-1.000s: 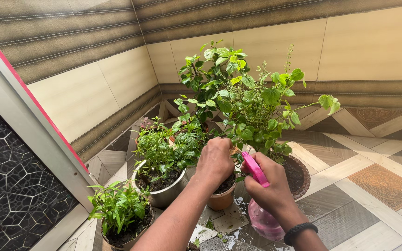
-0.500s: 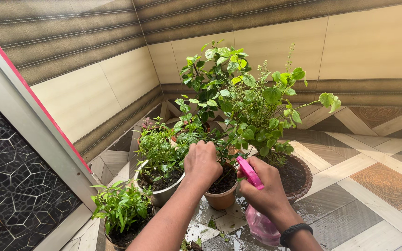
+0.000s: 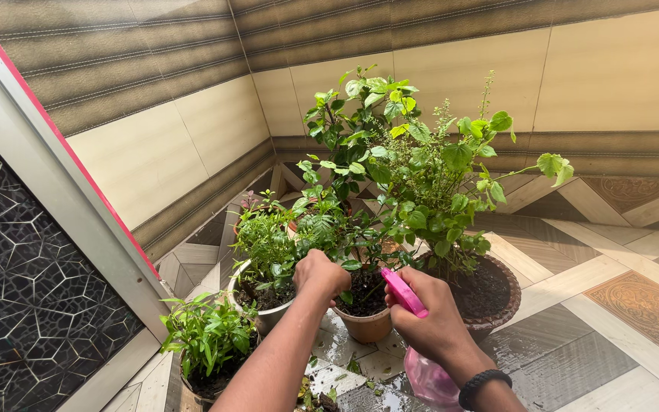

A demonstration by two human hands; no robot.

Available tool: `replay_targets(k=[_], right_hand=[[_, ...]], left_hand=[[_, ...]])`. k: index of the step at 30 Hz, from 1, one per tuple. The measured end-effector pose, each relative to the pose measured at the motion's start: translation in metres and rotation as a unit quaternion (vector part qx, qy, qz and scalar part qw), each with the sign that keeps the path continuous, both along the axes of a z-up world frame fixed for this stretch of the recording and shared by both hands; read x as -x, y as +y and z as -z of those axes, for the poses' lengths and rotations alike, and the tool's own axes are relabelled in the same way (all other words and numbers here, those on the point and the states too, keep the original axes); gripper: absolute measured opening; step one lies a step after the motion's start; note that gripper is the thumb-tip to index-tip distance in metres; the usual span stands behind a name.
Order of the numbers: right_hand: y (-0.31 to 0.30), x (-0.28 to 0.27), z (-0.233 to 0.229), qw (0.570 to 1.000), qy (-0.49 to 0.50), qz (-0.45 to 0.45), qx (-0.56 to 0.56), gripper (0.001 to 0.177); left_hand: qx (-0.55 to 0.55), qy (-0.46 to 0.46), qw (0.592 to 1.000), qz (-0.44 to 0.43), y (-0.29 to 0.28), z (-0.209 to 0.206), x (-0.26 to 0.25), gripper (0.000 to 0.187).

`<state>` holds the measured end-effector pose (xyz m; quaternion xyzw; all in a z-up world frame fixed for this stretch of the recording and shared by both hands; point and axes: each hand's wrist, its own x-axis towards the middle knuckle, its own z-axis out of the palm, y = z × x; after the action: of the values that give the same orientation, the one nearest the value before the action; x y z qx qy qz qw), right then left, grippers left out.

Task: The person holds a spray bottle and sprays water onto various potted plants on a balcony, occasionally using their other hand to move leaves or check the soil.

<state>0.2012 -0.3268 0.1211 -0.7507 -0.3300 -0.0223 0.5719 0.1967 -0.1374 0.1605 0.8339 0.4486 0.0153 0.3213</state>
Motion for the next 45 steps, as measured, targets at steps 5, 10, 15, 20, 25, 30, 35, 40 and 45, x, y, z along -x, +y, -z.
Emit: replay_targets(k=[5, 10, 15, 20, 25, 30, 35, 40, 45], right_hand=[[0.005, 0.003, 0.006, 1.000, 0.007, -0.020, 0.018, 0.015], [0.010, 0.008, 0.005, 0.997, 0.019, -0.067, -0.014, 0.026], [0.016, 0.013, 0.012, 0.988, 0.141, -0.055, -0.039, 0.018], [0.021, 0.016, 0.013, 0.986, 0.156, -0.063, -0.016, 0.018], [0.028, 0.013, 0.021, 0.975, 0.165, -0.118, -0.091, 0.032], [0.027, 0.013, 0.030, 0.973, 0.209, -0.077, -0.060, 0.023], [0.027, 0.016, 0.025, 0.976, 0.195, -0.083, -0.057, 0.022], [0.030, 0.019, 0.023, 0.978, 0.148, -0.117, -0.091, 0.031], [0.028, 0.024, 0.023, 0.986, 0.152, -0.059, -0.018, 0.019]], left_hand=[[0.002, -0.018, 1.000, -0.005, 0.008, 0.008, 0.000, 0.025], [0.108, -0.139, 0.984, -0.029, 0.009, 0.018, 0.003, 0.037], [0.150, -0.183, 0.971, -0.038, 0.015, 0.024, 0.001, 0.034], [0.190, -0.224, 0.955, -0.042, 0.019, 0.027, 0.004, 0.025], [0.250, -0.250, 0.934, -0.045, 0.022, 0.031, 0.007, 0.020], [0.252, -0.255, 0.932, -0.049, 0.025, 0.034, 0.007, 0.020], [0.256, -0.262, 0.929, -0.050, 0.029, 0.035, 0.008, 0.020], [0.277, -0.273, 0.920, -0.056, 0.035, 0.042, 0.005, 0.022], [0.280, -0.266, 0.922, -0.016, 0.046, 0.057, 0.007, 0.026]])
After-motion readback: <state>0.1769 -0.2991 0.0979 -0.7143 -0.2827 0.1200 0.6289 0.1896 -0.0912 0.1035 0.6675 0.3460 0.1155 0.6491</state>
